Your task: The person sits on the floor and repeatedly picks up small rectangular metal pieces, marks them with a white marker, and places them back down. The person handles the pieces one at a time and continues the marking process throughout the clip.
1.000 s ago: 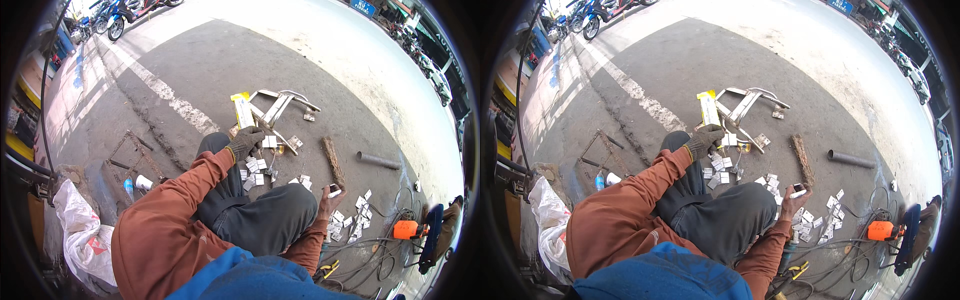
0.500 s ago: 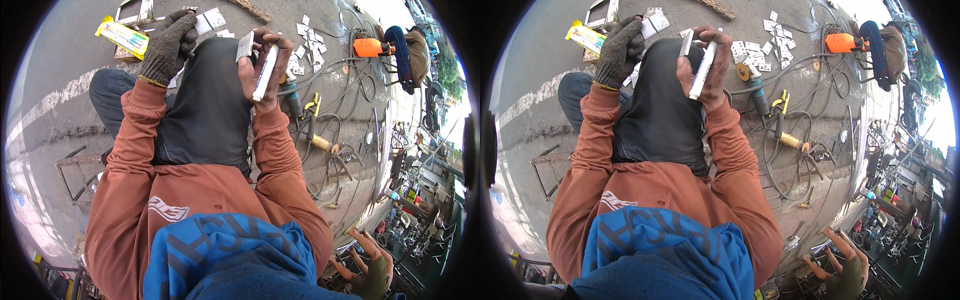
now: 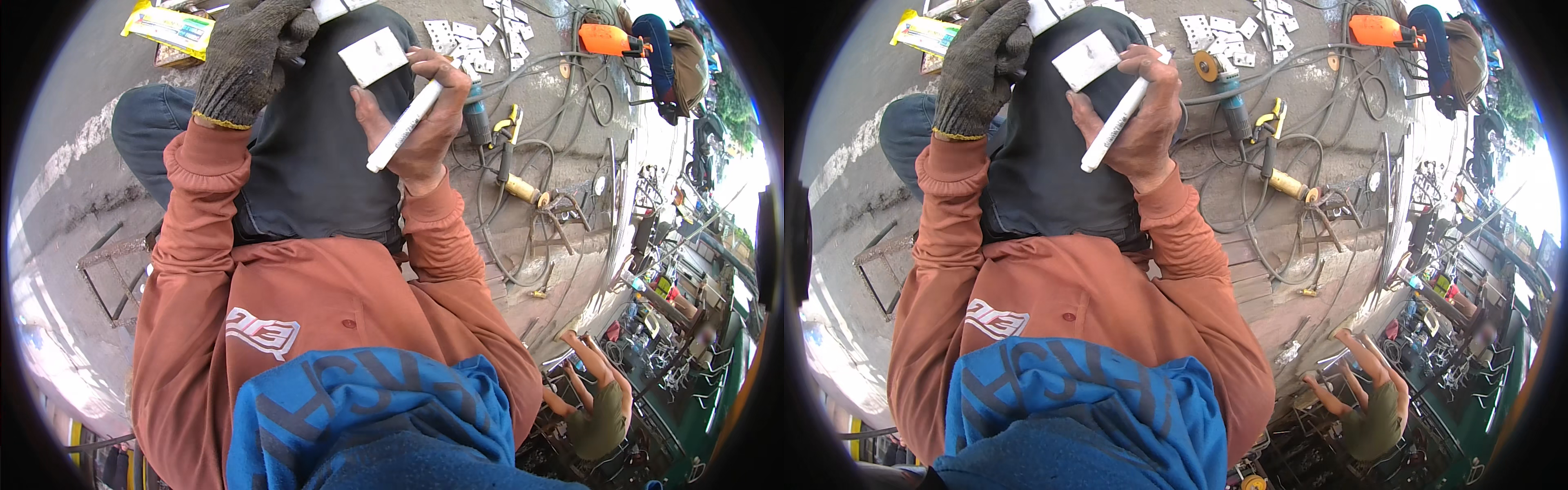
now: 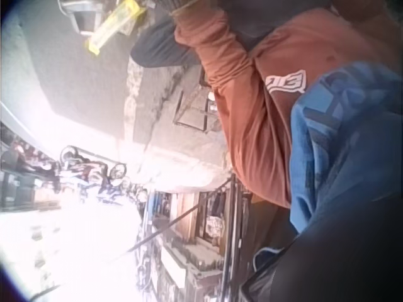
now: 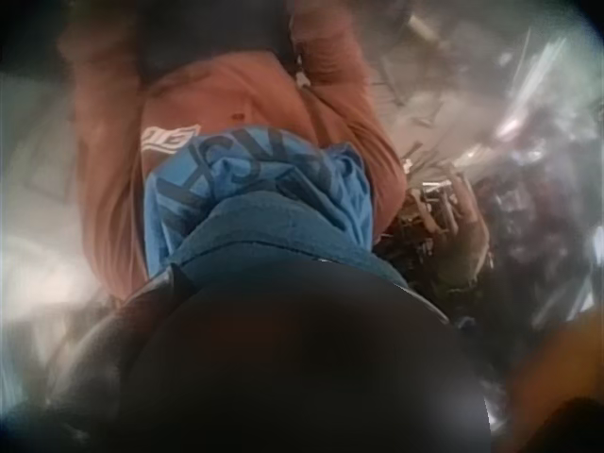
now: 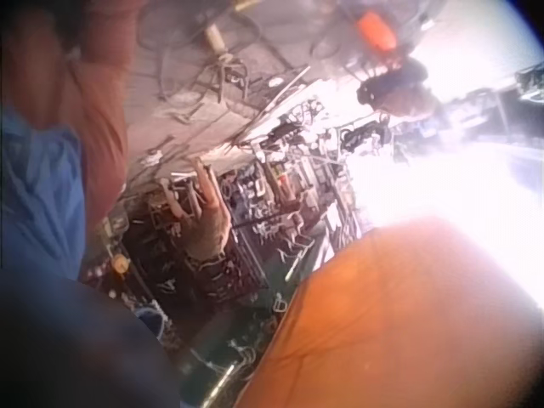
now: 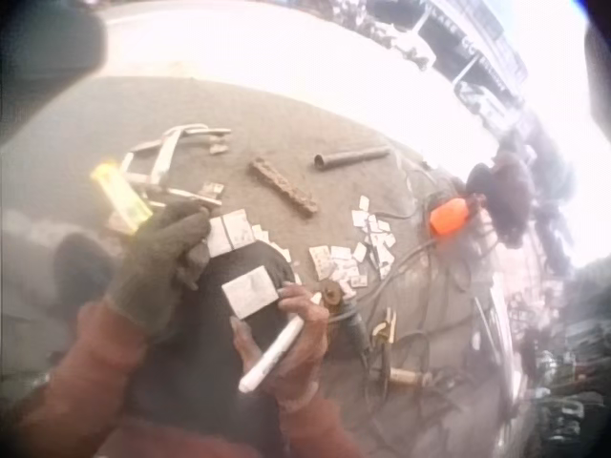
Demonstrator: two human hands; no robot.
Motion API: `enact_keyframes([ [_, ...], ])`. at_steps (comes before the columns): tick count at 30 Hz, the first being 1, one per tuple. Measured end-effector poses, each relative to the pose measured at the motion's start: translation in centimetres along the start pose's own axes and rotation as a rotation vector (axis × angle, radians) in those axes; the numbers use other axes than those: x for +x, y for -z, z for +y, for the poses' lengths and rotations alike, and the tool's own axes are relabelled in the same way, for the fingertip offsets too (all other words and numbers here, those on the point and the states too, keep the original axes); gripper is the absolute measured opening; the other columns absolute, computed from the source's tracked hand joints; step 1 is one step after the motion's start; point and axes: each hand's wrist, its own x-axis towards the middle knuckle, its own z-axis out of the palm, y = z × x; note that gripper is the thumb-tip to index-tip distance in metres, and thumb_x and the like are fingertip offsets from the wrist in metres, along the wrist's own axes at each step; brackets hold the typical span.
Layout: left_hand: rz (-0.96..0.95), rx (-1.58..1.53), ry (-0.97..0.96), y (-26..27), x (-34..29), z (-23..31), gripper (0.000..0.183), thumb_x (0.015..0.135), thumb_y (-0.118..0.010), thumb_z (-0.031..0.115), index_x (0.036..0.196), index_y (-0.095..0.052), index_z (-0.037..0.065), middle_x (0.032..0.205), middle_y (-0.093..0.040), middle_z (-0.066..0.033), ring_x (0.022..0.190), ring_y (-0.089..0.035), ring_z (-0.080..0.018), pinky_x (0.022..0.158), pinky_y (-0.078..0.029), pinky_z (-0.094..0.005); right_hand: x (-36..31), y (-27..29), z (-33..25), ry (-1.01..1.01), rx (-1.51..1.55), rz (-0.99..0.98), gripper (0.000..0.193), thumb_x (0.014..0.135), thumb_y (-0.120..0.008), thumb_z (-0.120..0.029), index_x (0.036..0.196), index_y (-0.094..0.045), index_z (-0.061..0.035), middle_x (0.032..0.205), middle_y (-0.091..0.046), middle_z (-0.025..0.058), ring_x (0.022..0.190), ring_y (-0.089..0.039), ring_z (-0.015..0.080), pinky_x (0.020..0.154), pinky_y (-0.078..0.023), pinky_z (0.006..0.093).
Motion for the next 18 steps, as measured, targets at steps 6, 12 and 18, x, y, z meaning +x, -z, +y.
enact_keyframes([
  [6, 0.097, 0.169, 0.055, -1.3, -0.6, 0.1, 0.011, 0.098, -0.063, 0.016, 0.101, -0.060, 0.006, 0.068, -0.053, 0.0027, 0.053, -0.046, -0.0050, 0.047, -0.035, -0.0180, -0.9, -0.9, -1.6, -0.074, -0.070, 0.001, 0.068, 0.076, -0.089, -0.015, 0.122, -0.041, -0.0030, 0.121, -0.058, 0.0222, 0.112, -0.060, 0.0308, 0.100, -0.045, 0.0407],
  [12, -0.040, 0.023, -0.028, 0.2, -0.6, -1.0, 0.008, 0.099, -0.063, 0.016, 0.096, -0.058, 0.010, 0.068, -0.053, 0.0032, 0.051, -0.045, -0.0041, 0.046, -0.034, -0.0179, 0.0, 0.2, -0.9, -0.088, 0.177, 0.289, 0.050, 0.105, -0.050, -0.040, 0.135, -0.037, -0.0021, 0.112, -0.062, 0.0222, 0.101, -0.064, 0.0270, 0.092, -0.048, 0.0377],
  [18, 0.105, 0.045, 0.050, 0.8, -1.2, -1.8, 0.006, 0.099, -0.064, 0.016, 0.097, -0.059, 0.012, 0.068, -0.055, 0.0038, 0.051, -0.044, -0.0036, 0.044, -0.032, -0.0175, 1.0, 1.7, -1.1, -0.291, 0.357, 0.256, 0.056, 0.106, -0.050, -0.041, 0.133, -0.045, 0.0076, 0.090, -0.066, 0.0142, 0.078, -0.065, 0.0194, 0.076, -0.054, 0.0303],
])
